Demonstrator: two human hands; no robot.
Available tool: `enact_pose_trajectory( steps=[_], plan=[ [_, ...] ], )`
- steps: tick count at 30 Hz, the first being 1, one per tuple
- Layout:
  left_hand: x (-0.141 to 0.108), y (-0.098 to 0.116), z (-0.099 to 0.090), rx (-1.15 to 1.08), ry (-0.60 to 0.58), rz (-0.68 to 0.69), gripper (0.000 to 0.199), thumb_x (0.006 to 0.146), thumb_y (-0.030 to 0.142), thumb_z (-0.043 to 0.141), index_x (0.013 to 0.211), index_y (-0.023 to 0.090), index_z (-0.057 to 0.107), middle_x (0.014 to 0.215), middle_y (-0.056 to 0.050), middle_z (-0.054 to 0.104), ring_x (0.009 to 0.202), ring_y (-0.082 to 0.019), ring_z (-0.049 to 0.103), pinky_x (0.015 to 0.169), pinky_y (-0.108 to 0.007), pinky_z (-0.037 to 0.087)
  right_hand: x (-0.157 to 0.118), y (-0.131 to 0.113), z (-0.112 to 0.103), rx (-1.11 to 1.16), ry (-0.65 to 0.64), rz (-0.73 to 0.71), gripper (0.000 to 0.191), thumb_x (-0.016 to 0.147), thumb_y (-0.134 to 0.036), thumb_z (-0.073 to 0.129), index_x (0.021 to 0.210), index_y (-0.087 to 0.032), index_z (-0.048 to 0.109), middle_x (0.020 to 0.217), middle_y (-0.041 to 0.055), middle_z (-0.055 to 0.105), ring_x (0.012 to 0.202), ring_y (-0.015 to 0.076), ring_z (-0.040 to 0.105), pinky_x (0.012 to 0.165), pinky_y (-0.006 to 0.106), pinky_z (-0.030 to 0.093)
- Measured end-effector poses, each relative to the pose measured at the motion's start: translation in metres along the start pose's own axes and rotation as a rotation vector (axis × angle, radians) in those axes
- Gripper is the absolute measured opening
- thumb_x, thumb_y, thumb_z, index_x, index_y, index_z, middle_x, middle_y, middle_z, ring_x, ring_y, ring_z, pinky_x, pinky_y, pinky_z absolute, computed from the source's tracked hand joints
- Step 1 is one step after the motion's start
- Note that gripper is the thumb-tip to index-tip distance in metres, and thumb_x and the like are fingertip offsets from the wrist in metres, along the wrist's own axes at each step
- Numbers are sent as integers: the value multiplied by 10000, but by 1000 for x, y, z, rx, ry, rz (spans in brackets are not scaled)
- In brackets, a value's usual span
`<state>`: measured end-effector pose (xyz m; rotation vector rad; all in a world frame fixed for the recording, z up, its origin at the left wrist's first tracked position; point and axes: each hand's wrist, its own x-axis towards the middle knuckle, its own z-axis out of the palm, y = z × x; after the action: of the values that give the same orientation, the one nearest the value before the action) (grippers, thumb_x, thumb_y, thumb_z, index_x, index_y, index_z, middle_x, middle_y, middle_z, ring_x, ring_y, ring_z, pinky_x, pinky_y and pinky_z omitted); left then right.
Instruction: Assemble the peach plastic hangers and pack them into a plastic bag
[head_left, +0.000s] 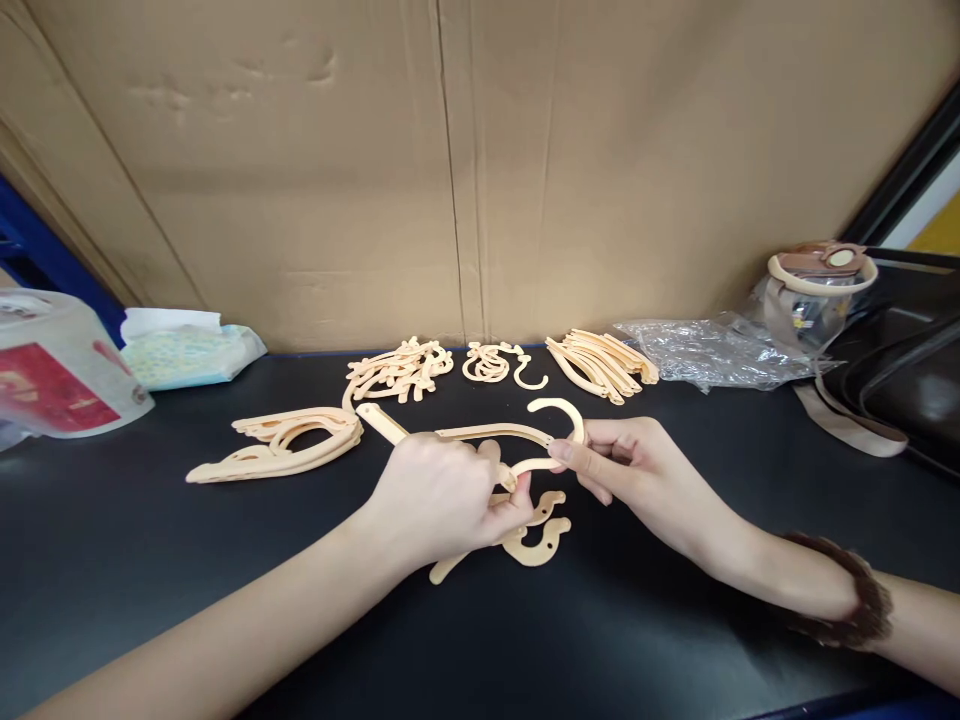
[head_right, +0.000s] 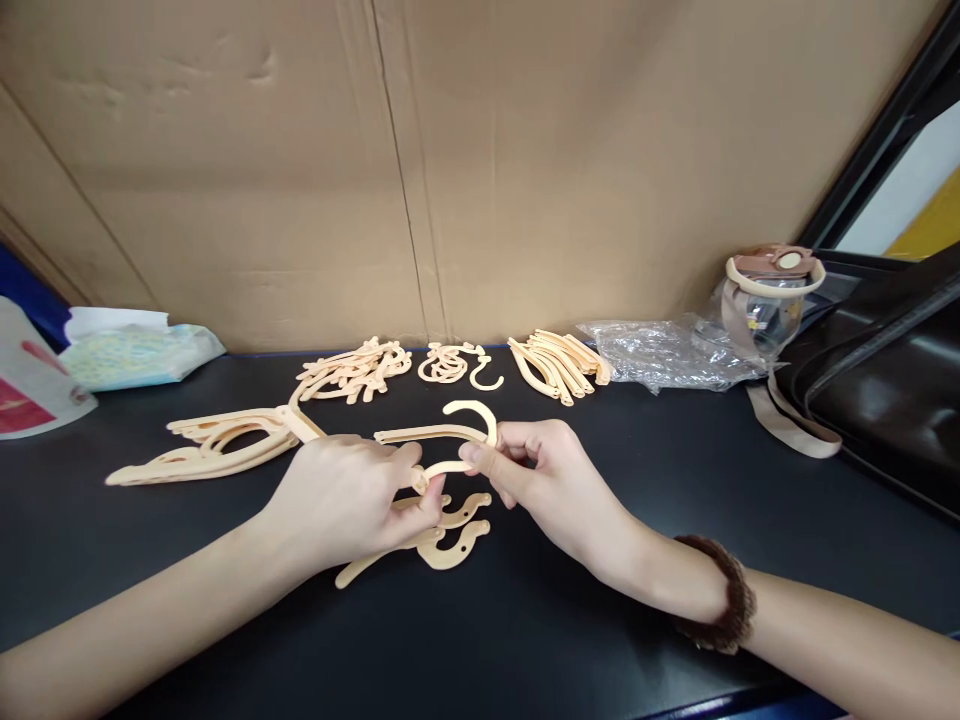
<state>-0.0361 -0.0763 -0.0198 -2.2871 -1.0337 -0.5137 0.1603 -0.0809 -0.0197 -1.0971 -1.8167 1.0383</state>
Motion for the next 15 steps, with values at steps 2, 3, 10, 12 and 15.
enact_pose_trajectory(
  steps=[2,3,10,12,15],
  plan=[
    [1,-1,-5,-10,-44,-40,366,833,378,462,579,152,598,402,-38,602,338,-214,586,394,-252,194,1,1,-3,-54,-6,-59,477,897,-524,529,552,-198,483,513,-42,448,510,101,380,521,261,314],
    [1,-2,-9,-17,-74,-79,344,848,379,459,644,148,610,416,-30,607,350,-212,592,400,-247,192,1,1,-5,-96,-3,-96,470,915,-511,509,563,-200,500,542,-31,488,532,108,418,546,260,342],
    [3,-27,-23,52,-287,-408,333,982,423,351,922,188,578,513,-3,631,446,-234,623,417,-239,207,15,20,-23,-643,88,-376,207,922,-346,559,1033,-214,675,903,56,658,883,212,599,786,337,454],
    [4,-33,-23,44,-318,-458,303,987,414,366,961,194,574,585,-15,668,507,-248,647,434,-247,240,20,27,-25,-748,55,-375,242,921,-324,558,1102,-206,665,1024,82,648,982,239,590,842,373,458],
    [4,-36,-21,25,-312,-476,256,985,376,400,1095,208,559,774,-44,731,614,-273,680,465,-263,282,26,34,-23,-816,-34,-339,265,921,-350,553,1114,-215,675,1059,85,633,978,246,588,845,399,466]
  ],
)
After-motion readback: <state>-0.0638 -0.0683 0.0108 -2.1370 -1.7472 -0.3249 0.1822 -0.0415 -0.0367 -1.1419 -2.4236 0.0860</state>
